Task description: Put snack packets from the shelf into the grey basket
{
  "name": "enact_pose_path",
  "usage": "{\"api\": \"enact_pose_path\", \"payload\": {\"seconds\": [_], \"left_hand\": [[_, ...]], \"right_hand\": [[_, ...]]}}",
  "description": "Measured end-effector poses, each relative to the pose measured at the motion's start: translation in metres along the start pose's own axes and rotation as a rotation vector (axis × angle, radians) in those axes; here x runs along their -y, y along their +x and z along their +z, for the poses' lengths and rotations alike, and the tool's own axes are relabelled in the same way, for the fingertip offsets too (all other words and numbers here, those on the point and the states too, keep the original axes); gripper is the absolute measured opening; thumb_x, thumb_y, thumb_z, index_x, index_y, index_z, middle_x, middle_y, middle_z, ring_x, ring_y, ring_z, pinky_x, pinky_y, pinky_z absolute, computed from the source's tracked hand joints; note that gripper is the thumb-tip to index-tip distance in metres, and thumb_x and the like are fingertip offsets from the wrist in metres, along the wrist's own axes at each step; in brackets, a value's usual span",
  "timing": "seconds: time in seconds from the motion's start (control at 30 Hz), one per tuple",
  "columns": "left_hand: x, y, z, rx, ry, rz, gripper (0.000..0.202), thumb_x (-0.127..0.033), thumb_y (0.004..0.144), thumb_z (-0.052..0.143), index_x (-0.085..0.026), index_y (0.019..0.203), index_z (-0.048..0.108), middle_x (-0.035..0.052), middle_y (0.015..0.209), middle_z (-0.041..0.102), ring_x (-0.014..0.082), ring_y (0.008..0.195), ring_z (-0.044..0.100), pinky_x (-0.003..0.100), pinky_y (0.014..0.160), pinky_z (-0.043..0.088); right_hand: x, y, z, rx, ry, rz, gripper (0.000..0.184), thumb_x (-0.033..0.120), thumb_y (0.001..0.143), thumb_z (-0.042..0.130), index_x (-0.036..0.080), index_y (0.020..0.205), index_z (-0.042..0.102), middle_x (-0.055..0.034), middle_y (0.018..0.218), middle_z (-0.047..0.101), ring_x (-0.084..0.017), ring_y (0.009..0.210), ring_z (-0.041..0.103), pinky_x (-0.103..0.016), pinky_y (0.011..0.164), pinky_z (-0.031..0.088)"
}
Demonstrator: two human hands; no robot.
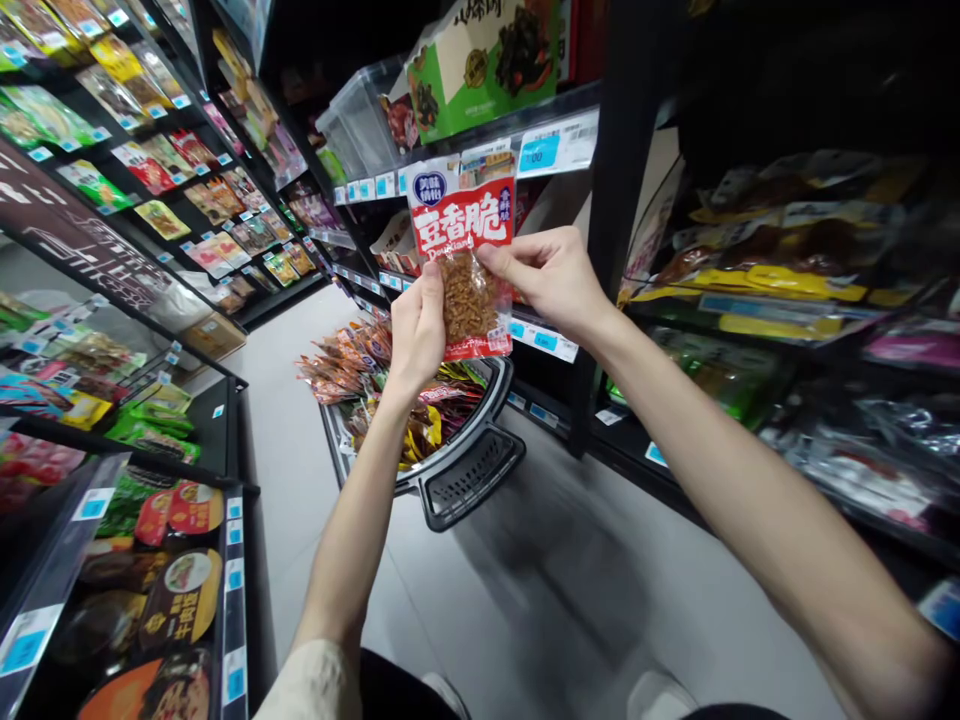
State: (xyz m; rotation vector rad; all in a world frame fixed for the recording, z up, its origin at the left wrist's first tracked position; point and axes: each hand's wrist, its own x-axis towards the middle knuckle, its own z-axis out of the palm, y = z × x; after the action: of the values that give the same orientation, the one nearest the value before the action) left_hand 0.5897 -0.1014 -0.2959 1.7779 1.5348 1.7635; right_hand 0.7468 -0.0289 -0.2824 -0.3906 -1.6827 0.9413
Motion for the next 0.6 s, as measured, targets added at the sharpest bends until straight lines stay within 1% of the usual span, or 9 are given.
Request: {"api": "enact_pose_path", "payload": {"seconds": [0.1, 0.2, 0.4, 0.47, 0.5, 0.57, 0.6], "left_hand": [[-0.0003, -0.0015, -0.0024, 0.001, 0.019, -0.008, 0.066, -0.077, 0.093, 0.035, -0.020, 0.084, 0.067, 0.0038, 0.078, 0.062, 0.0232, 0.090, 0.066, 0.038, 0.078, 0.056], [0.0008, -0.0015, -0.0057, -0.010, 0.030, 0.003, 0.065, -0.076, 0.093, 0.037, -0.020, 0.085, 0.067, 0.0040, 0.079, 0.063, 0.0234, 0.091, 0.066, 0.037, 0.079, 0.056], [0.0037, -0.0012, -0.0076, -0.027, 0.043, 0.016, 0.067, -0.080, 0.089, 0.039, -0.020, 0.085, 0.068, 0.0032, 0.079, 0.062, 0.0223, 0.089, 0.065, 0.037, 0.080, 0.056], [0.0031, -0.0015, -0.0069, -0.029, 0.065, 0.036, 0.069, -0.080, 0.091, 0.035, -0.020, 0.094, 0.069, 0.0044, 0.085, 0.064, 0.0229, 0.093, 0.065, 0.037, 0.083, 0.056], [0.0020, -0.0015, -0.0068, -0.036, 0.090, 0.054, 0.069, -0.079, 0.092, 0.033, -0.021, 0.102, 0.069, 0.0056, 0.091, 0.066, 0.0232, 0.096, 0.065, 0.038, 0.085, 0.055], [-0.0021, -0.0015, -0.0073, -0.062, 0.173, 0.097, 0.066, -0.075, 0.096, 0.031, -0.025, 0.124, 0.064, 0.0083, 0.113, 0.066, 0.0237, 0.107, 0.064, 0.039, 0.091, 0.054], [-0.0051, -0.0016, -0.0078, -0.070, 0.226, 0.121, 0.064, -0.072, 0.097, 0.032, -0.028, 0.135, 0.057, 0.0095, 0.127, 0.063, 0.0238, 0.114, 0.062, 0.039, 0.094, 0.054]], "right_hand": [[0.0006, 0.0001, 0.0015, 0.005, -0.005, -0.003, 0.056, 0.069, 0.078, 0.073, 0.017, 0.059, 0.063, 0.0044, 0.051, 0.041, -0.008, 0.052, 0.041, -0.022, 0.048, 0.032], [0.0002, 0.0009, 0.0043, -0.001, -0.003, -0.013, 0.055, 0.067, 0.078, 0.075, 0.018, 0.058, 0.061, 0.0032, 0.054, 0.045, -0.010, 0.057, 0.045, -0.023, 0.049, 0.034], [0.0031, 0.0011, 0.0070, 0.013, -0.005, 0.005, 0.053, 0.065, 0.080, 0.075, 0.018, 0.059, 0.060, 0.0022, 0.055, 0.048, -0.011, 0.060, 0.048, -0.023, 0.049, 0.033], [0.0039, 0.0009, 0.0072, 0.015, -0.007, 0.011, 0.053, 0.065, 0.079, 0.075, 0.018, 0.058, 0.060, 0.0020, 0.055, 0.048, -0.011, 0.061, 0.049, -0.023, 0.050, 0.033], [0.0037, 0.0009, 0.0073, 0.008, -0.011, 0.010, 0.054, 0.065, 0.079, 0.076, 0.018, 0.058, 0.059, 0.0019, 0.055, 0.048, -0.011, 0.061, 0.049, -0.023, 0.050, 0.034], [0.0021, 0.0013, 0.0074, -0.034, -0.020, -0.003, 0.054, 0.065, 0.080, 0.075, 0.018, 0.058, 0.059, 0.0017, 0.055, 0.048, -0.011, 0.061, 0.049, -0.024, 0.051, 0.034], [0.0009, 0.0016, 0.0073, -0.073, -0.025, -0.014, 0.055, 0.065, 0.080, 0.074, 0.017, 0.058, 0.059, 0.0017, 0.055, 0.047, -0.011, 0.061, 0.048, -0.024, 0.051, 0.034]]}}
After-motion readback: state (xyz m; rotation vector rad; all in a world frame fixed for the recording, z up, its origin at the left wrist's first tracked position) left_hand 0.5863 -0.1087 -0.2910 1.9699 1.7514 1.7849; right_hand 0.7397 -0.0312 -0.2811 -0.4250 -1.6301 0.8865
